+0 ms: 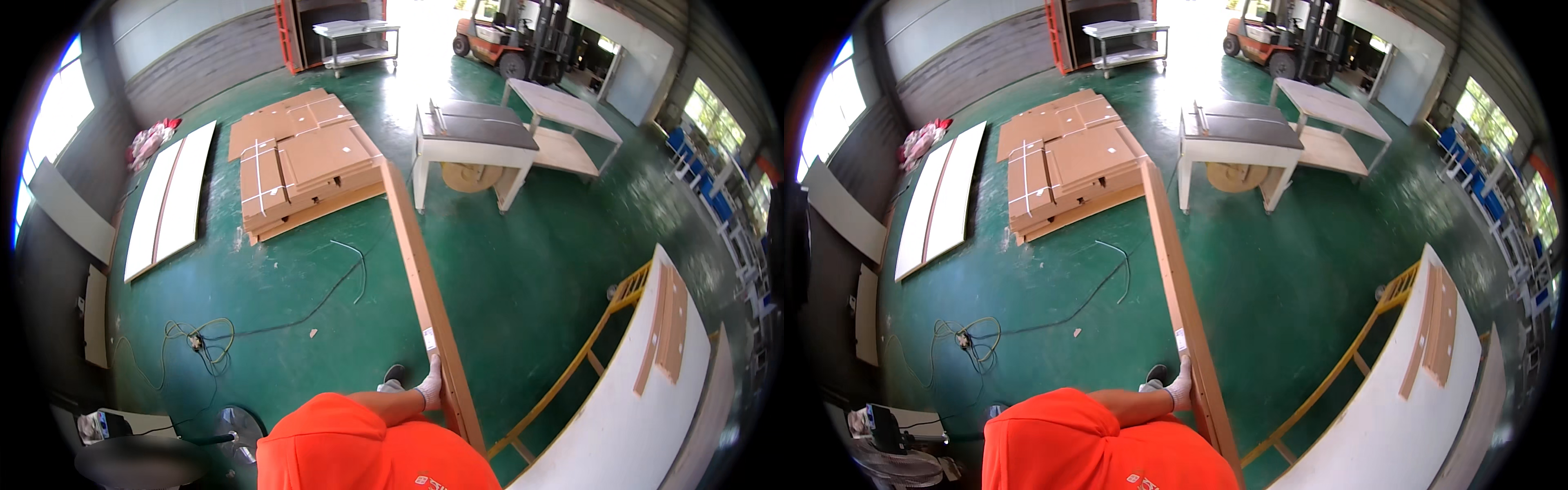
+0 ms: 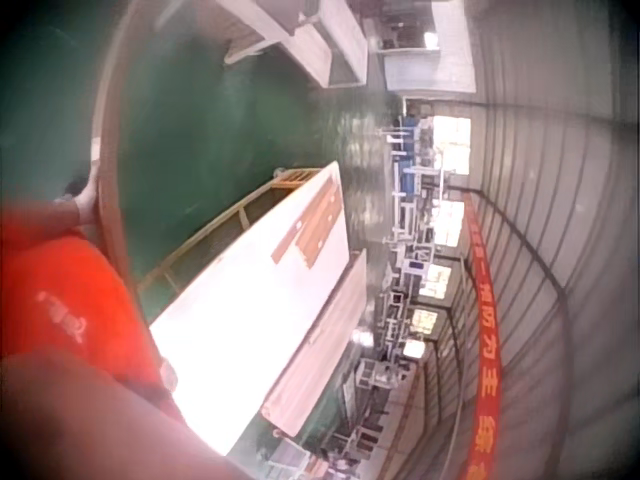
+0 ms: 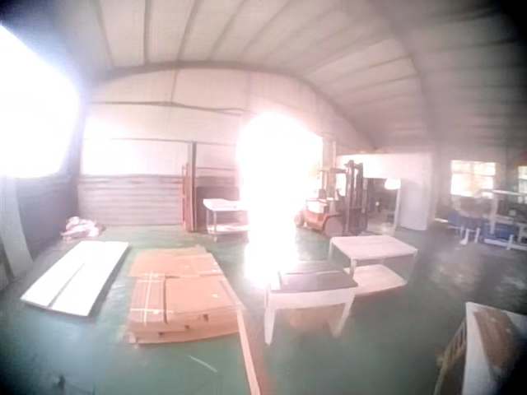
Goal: The person picks up and moves large flat furniture panels and components between various workstations, workbenches, and stacks on the factory floor.
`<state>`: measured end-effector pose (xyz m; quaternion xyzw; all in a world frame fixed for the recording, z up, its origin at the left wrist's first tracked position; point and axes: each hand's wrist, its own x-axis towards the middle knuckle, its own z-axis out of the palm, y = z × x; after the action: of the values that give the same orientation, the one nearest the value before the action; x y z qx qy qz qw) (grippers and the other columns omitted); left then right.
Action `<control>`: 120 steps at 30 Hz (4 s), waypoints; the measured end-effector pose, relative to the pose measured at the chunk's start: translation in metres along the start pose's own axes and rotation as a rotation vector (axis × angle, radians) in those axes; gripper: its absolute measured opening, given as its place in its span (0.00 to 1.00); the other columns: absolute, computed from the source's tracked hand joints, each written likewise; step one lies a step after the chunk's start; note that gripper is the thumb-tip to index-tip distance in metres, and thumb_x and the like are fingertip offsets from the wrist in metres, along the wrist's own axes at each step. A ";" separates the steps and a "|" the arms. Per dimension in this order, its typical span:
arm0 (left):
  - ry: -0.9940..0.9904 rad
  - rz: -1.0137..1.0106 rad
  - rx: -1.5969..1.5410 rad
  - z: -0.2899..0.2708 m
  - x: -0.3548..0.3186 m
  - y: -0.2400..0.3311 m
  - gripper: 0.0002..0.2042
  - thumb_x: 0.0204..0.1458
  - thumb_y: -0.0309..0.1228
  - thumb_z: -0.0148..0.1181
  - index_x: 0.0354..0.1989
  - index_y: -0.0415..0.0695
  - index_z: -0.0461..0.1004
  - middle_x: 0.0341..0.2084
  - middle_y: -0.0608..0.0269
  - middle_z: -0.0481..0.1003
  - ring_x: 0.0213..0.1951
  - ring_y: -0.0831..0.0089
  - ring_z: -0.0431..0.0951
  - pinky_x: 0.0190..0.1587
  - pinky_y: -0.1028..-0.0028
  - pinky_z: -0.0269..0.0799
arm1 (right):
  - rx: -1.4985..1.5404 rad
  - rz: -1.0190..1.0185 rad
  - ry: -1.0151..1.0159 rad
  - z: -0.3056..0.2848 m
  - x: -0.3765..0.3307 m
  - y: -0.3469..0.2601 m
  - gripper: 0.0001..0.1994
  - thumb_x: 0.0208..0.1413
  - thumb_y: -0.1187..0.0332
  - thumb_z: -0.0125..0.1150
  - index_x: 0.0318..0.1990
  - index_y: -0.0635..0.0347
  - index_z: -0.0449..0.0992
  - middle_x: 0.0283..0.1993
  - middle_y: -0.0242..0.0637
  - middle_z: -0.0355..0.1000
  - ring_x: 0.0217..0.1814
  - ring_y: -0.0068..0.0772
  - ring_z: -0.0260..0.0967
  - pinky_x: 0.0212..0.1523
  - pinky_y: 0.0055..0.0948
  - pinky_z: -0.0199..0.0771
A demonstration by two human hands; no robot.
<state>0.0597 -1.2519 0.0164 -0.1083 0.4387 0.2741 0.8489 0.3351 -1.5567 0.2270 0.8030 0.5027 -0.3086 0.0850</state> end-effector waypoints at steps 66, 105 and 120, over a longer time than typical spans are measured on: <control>0.487 0.537 0.048 0.078 0.283 1.254 0.31 0.48 0.51 0.73 0.51 0.37 0.76 0.43 0.58 0.79 0.41 0.65 0.80 0.45 0.62 0.80 | 0.252 -0.004 -0.307 -0.201 0.827 -0.862 0.21 0.52 0.55 0.68 0.47 0.60 0.80 0.40 0.45 0.80 0.40 0.41 0.78 0.41 0.39 0.76; 0.437 1.354 2.229 -0.176 0.499 1.495 0.12 0.51 0.34 0.59 0.17 0.48 0.73 0.20 0.63 0.71 0.35 0.63 0.72 0.51 0.64 0.66 | 0.435 -0.161 -0.487 -0.052 1.293 -1.341 0.33 0.51 0.47 0.67 0.53 0.71 0.77 0.44 0.45 0.79 0.47 0.32 0.75 0.50 0.31 0.73; 0.752 0.746 1.674 -0.280 0.271 1.210 0.16 0.45 0.35 0.62 0.43 0.43 0.77 0.47 0.50 0.73 0.54 0.49 0.71 0.61 0.51 0.64 | -0.291 -0.167 -0.244 -0.011 1.207 -1.291 0.48 0.44 0.42 0.71 0.67 0.65 0.61 0.64 0.55 0.67 0.64 0.52 0.68 0.63 0.44 0.69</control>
<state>-0.6844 -0.2708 -0.2987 0.5919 0.7379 0.0732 0.3160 -0.4038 -0.0208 -0.2408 0.6944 0.5929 -0.3338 0.2343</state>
